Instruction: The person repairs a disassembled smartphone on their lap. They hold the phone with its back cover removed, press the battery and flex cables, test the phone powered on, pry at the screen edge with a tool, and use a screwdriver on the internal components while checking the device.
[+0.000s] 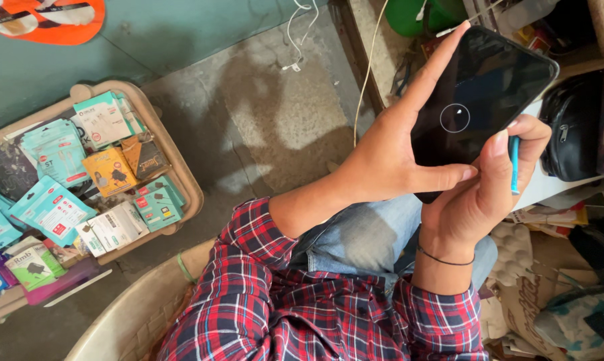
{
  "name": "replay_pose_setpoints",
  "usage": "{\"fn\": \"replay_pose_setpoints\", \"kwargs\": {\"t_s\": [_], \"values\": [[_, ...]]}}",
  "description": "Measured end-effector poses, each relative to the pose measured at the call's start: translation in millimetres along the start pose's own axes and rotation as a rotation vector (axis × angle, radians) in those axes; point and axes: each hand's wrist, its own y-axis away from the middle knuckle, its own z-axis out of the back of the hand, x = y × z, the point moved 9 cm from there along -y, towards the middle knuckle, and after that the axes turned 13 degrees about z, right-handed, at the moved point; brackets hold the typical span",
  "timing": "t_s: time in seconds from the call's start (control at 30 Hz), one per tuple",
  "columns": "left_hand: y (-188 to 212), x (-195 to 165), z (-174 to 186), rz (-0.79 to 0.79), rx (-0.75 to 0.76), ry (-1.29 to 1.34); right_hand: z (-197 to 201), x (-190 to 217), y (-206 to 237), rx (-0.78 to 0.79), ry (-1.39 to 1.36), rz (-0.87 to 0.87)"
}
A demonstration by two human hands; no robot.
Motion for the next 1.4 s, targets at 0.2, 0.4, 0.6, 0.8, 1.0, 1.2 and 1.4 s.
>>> {"fn": "replay_pose_setpoints", "kwargs": {"t_s": [0.2,0.4,0.6,0.8,1.0,1.2,1.4], "values": [[0.3,-0.2,0.4,0.004,-0.001,-0.006,-2.2,2.1,-0.4,0.007,0.022,0.001],[0.6,-1.5,1.0,-0.012,-0.01,-0.033,-3.3,2.7,-0.7,-0.003,0.03,-0.002],[0.6,-0.8,1.3,-0.012,-0.012,-0.03,-3.1,2.7,-1.0,-0.003,0.041,0.001],[0.6,-0.9,2.5,-0.019,-0.025,-0.045,-3.1,1.3,-1.3,-0.006,0.029,-0.002],[1.2,-0.7,3.3,-0.011,-0.028,-0.037,-4.3,1.3,-1.8,-0.002,0.033,-0.002],[1.3,-1.0,3.2,-0.013,-0.02,-0.023,-5.5,2.4,-2.5,0.0,0.044,0.001],[0.3,-0.5,2.0,-0.012,-0.01,-0.006,-6.4,3.6,-2.1,0.004,0.043,0.0]]}}
